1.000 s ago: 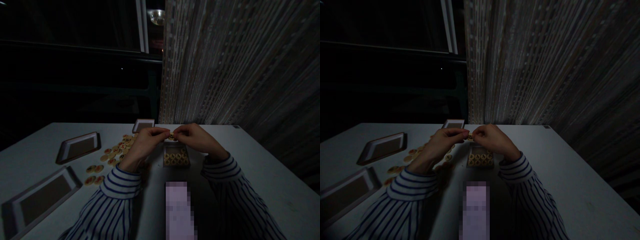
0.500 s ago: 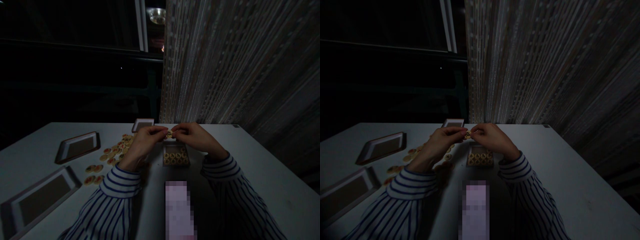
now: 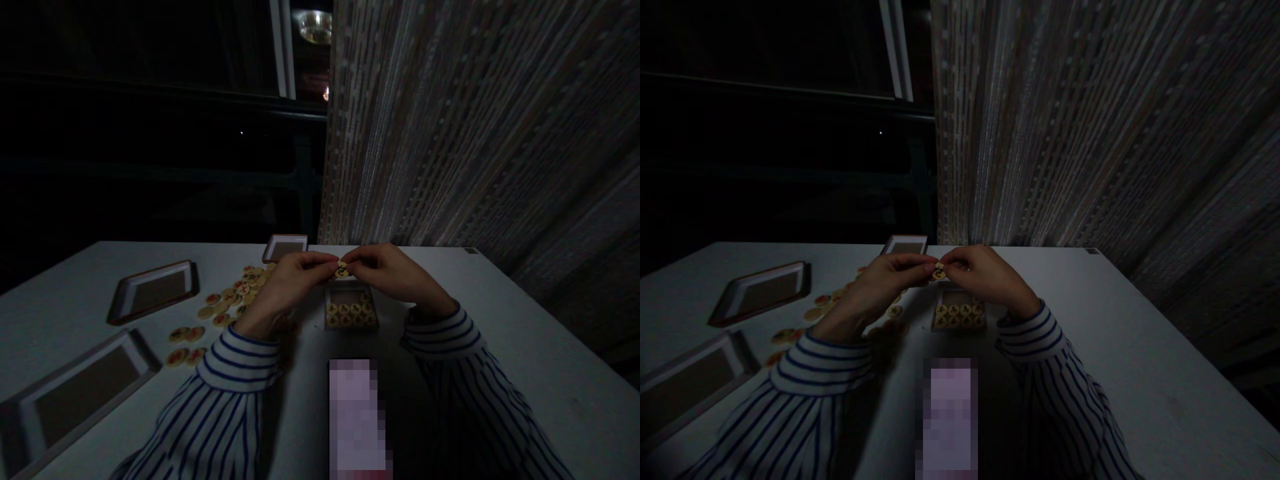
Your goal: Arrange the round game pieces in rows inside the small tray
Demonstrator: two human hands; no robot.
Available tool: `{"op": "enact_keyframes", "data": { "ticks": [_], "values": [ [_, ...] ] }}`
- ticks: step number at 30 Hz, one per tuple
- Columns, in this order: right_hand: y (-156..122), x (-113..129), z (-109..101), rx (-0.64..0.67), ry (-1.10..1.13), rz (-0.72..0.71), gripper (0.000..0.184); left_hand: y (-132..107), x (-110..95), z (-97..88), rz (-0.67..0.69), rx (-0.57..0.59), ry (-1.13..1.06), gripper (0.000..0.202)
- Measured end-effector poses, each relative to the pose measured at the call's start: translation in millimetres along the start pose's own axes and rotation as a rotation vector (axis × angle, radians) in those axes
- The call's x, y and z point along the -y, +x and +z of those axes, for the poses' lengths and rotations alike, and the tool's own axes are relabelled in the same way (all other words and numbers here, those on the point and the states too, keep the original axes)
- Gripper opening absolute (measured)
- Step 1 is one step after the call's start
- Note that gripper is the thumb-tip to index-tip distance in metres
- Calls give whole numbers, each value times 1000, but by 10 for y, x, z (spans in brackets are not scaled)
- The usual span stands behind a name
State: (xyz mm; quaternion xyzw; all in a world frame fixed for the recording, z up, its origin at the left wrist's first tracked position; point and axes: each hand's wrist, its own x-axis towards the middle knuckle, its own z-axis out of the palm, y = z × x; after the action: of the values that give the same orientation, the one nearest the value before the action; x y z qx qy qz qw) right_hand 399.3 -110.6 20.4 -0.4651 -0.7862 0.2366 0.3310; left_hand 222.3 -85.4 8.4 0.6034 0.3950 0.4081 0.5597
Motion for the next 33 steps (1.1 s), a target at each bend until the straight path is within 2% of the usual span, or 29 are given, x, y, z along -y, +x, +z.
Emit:
{"op": "enact_keyframes", "data": {
  "ticks": [10,14,22,33],
  "values": [
    [2,1,1,-61,1,22,21,9,0,10,-42,-31,-55,27],
    [2,1,0,-62,16,19,19,9,13,11,-28,-4,-67,29],
    [9,-13,-2,-45,-2,16,19,33,46,-7,13,29,6,25],
    [-23,31,-29,4,-91,-66,26,10,24,27,-27,2,-72,20]
  ]
}}
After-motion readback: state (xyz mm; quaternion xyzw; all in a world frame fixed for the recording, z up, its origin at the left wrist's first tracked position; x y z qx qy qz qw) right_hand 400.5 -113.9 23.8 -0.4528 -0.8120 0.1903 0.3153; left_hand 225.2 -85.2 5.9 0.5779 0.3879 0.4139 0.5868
